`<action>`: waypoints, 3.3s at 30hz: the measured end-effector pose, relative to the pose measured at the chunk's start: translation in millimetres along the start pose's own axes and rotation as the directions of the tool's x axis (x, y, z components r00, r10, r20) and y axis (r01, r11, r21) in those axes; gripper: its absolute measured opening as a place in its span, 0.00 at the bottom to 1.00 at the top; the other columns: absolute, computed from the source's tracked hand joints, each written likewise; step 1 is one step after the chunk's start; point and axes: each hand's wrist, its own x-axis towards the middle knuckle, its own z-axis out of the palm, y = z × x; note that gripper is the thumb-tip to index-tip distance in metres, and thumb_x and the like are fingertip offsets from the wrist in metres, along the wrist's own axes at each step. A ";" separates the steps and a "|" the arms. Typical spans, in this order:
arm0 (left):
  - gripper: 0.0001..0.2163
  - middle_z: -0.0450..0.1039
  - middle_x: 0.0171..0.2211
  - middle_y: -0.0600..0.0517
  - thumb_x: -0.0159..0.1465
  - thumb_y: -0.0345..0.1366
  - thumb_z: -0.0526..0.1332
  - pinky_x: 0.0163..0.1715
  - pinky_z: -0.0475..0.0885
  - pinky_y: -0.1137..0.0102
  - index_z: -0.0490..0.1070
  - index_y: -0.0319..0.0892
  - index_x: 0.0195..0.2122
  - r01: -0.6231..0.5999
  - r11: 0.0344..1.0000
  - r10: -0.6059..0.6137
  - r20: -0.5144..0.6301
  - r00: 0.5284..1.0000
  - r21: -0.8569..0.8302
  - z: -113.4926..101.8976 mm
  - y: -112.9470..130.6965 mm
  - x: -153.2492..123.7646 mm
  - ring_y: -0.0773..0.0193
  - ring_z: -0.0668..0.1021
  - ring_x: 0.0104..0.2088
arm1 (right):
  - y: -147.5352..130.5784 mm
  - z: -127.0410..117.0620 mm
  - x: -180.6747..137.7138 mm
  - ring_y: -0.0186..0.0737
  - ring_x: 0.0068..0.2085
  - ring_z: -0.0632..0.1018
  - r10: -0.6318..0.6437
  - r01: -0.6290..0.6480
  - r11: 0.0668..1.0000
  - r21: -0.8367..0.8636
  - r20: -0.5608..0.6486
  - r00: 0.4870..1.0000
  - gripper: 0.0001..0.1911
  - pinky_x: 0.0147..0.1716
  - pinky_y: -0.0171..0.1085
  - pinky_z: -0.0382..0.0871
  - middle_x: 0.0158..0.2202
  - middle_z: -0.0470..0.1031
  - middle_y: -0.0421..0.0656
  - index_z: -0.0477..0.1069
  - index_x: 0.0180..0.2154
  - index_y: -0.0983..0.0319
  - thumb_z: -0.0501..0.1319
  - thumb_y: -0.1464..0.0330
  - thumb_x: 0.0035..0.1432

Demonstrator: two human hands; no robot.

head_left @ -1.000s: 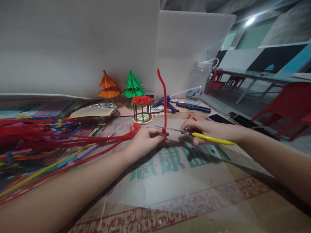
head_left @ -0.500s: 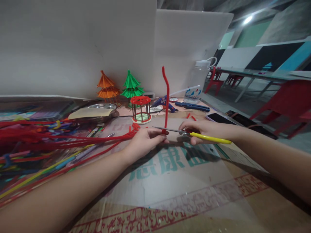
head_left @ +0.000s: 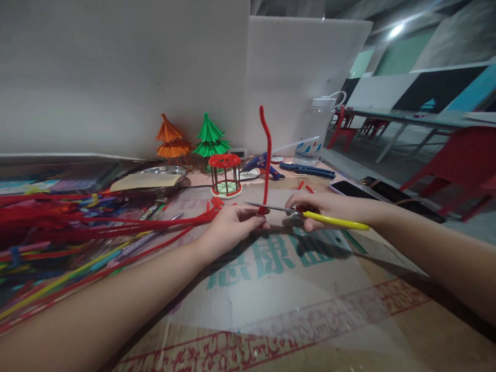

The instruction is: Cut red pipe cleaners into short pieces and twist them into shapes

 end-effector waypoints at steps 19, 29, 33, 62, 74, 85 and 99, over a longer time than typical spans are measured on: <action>0.08 0.83 0.34 0.47 0.61 0.34 0.64 0.43 0.76 0.66 0.78 0.38 0.41 0.014 0.999 -0.015 -0.006 1.000 -0.031 0.5 0.8 0.0 0.60 0.83 0.37 | -2.0 1.2 0.0 0.44 0.40 0.72 0.000 0.000 0.999 -0.032 -0.012 1.000 0.27 0.36 0.38 0.65 0.41 0.72 0.45 0.70 0.47 0.61 0.58 0.46 0.59; 0.10 0.83 0.35 0.46 0.63 0.39 0.63 0.40 0.75 0.68 0.79 0.38 0.38 -0.024 0.997 0.023 0.010 1.000 0.069 -2.6 1.1 -1.0 0.60 0.82 0.36 | 5.0 6.1 1.1 0.43 0.38 0.74 -0.002 0.000 0.999 -0.041 -0.038 0.999 0.26 0.33 0.37 0.65 0.39 0.73 0.44 0.71 0.46 0.60 0.58 0.46 0.60; 0.10 0.83 0.35 0.45 0.63 0.40 0.63 0.40 0.74 0.68 0.80 0.38 0.35 -0.011 0.992 0.008 0.024 1.000 0.125 -2.5 1.4 -2.0 0.61 0.82 0.35 | 11.0 9.9 2.6 0.37 0.29 0.73 0.037 -0.037 0.999 0.004 -0.038 0.999 0.25 0.27 0.35 0.63 0.36 0.75 0.42 0.71 0.47 0.59 0.59 0.47 0.60; 0.10 0.80 0.32 0.50 0.63 0.38 0.61 0.36 0.70 0.71 0.80 0.39 0.35 -0.143 0.943 0.167 -0.054 0.984 0.299 -4.0 1.0 0.6 0.60 0.78 0.35 | -34.4 63.7 50.5 0.35 0.32 0.76 0.075 0.054 0.980 0.191 -0.607 0.791 0.04 0.30 0.33 0.66 0.31 0.79 0.40 0.76 0.35 0.61 0.61 0.71 0.60; 0.14 0.80 0.36 0.48 0.60 0.41 0.64 0.35 0.71 0.70 0.79 0.38 0.44 -0.060 0.981 0.085 -0.135 0.987 0.184 -5.1 -2.8 3.0 0.61 0.78 0.34 | -26.9 46.7 52.5 0.34 0.29 0.74 0.108 -0.032 0.990 0.140 -0.586 0.803 0.05 0.27 0.32 0.62 0.29 0.76 0.39 0.72 0.34 0.62 0.60 0.66 0.60; 0.15 0.70 0.26 0.54 0.61 0.44 0.62 0.29 0.68 0.74 0.76 0.36 0.41 -0.066 0.997 0.074 -0.189 0.979 0.047 -2.1 -1.8 4.9 0.67 0.73 0.27 | 45.3 -10.8 34.6 0.44 0.36 0.79 0.296 -0.507 0.815 -0.280 -0.551 0.780 0.13 0.29 0.35 0.62 0.36 0.82 0.46 0.79 0.44 0.59 0.58 0.64 0.63; 0.14 0.78 0.36 0.47 0.62 0.46 0.63 0.35 0.71 0.71 0.77 0.39 0.37 -0.114 0.993 0.119 -0.273 0.955 0.033 -6.8 -6.4 5.7 0.60 0.79 0.37 | 23.5 24.5 75.5 0.46 0.38 0.79 0.010 -0.433 0.725 -0.535 -0.621 0.784 0.15 0.33 0.37 0.63 0.42 0.81 0.53 0.77 0.45 0.63 0.54 0.70 0.63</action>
